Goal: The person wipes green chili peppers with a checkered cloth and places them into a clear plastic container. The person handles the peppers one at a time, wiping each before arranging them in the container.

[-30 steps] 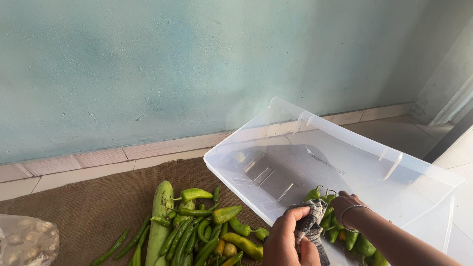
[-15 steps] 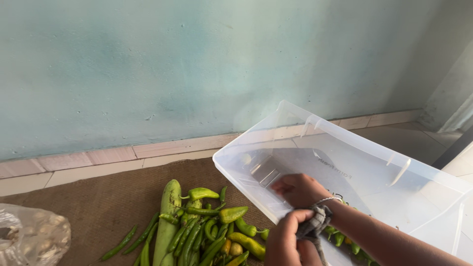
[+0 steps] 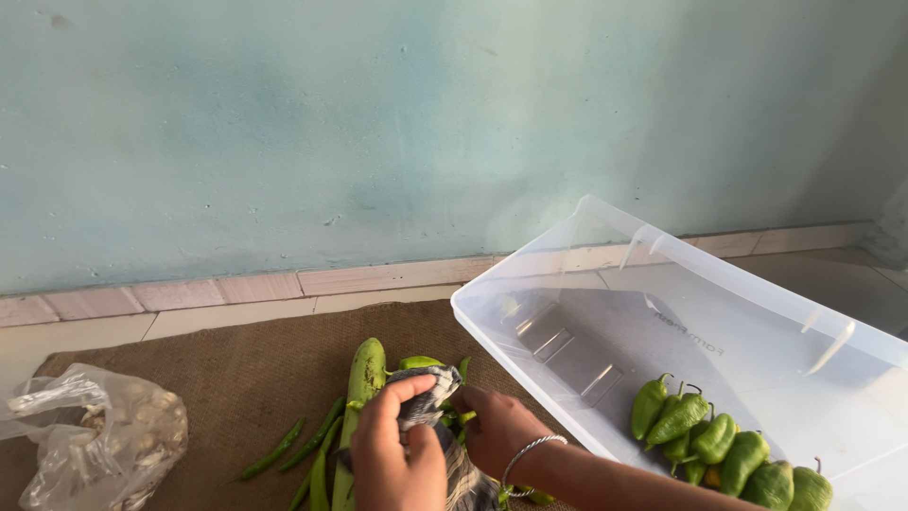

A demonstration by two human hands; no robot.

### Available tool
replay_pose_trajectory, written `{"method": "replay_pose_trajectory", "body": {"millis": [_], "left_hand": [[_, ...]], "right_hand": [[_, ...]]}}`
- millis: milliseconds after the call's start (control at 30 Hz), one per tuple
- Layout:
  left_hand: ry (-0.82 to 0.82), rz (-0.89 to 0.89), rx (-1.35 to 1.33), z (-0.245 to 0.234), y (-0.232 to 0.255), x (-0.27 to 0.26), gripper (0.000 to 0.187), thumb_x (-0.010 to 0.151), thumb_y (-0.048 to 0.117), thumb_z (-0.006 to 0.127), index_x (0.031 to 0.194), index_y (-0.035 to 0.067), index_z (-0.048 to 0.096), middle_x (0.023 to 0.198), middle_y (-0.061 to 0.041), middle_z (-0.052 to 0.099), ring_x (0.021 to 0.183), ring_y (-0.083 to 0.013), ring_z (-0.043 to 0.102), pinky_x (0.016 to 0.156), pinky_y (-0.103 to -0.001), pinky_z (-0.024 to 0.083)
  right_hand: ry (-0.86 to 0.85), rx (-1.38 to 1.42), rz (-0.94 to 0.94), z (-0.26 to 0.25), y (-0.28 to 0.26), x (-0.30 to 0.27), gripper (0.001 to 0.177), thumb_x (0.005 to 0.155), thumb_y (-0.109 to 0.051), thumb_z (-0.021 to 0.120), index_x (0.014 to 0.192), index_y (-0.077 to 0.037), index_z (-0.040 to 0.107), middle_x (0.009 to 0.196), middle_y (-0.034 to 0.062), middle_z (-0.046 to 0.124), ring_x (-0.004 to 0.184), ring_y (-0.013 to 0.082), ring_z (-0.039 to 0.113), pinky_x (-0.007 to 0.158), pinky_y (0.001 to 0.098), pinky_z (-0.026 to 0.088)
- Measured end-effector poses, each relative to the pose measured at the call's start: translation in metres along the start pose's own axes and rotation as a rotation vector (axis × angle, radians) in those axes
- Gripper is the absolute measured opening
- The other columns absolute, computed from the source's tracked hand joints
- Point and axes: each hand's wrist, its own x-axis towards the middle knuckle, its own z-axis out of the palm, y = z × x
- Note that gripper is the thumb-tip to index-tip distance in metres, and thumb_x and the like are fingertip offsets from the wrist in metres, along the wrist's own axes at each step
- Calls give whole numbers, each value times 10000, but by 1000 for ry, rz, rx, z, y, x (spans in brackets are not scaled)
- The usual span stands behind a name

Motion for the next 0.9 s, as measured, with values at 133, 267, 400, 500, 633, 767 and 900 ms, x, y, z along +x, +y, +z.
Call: {"method": "replay_pose_trajectory", "body": {"millis": [133,267,400,500,633,767,900], "left_hand": [[34,240,44,21,-28,-3,422,704,-91,548,1042,92,722,1098,-118,727,1063,-289,715,925,-399,547],[-29,200,152,55,-51,-8,332,764,-38,636,1044,106,741,1180,-132,686,1182,-330,622,1000,-453,464],[-146,108,190,69,-65,-15,357,789,-2,673,1116,128,737,1235,-115,643,1235,-306,578,1054,-460,427],[-147,89,177,71,-69,-17,366,770,9,694,1109,138,738,1252,-99,642,1230,-292,584,1049,-445,445],[-218,12,169,68,-67,-15,369,795,3,685,1135,141,725,1276,-91,622,1247,-283,572,1047,-429,448],[-187,43,139,61,-61,-13,357,796,2,691,1126,131,728,1220,-94,629,1224,-287,597,1037,-416,477],[-217,9,150,56,-56,-11,337,805,-10,680,1118,109,717,1254,-98,637,1227,-288,601,1039,-410,475]], "right_hand": [[-15,-42,140,29,33,25,429,833,-155,672,1253,-104,605,1159,162,731,1131,304,699,987,426,543],[13,-203,122,48,76,53,458,869,-278,756,1219,-54,564,1154,189,687,1153,348,648,992,452,512],[-9,-339,279,63,127,59,535,859,-315,810,1251,-64,544,1201,177,648,1204,325,616,1045,433,485],[-169,-548,376,67,155,60,372,886,-188,734,1207,-38,621,1232,178,694,1187,301,678,999,384,557],[-276,-654,383,63,171,44,289,893,-148,730,1169,-79,680,1276,152,664,1214,286,649,1007,386,544],[-218,-660,311,63,159,33,249,909,-145,722,1154,-111,696,1306,97,607,1252,287,597,1010,388,548],[-189,-670,252,61,139,25,212,969,-175,640,1160,-93,679,1281,126,590,1207,286,628,967,397,571]]}}
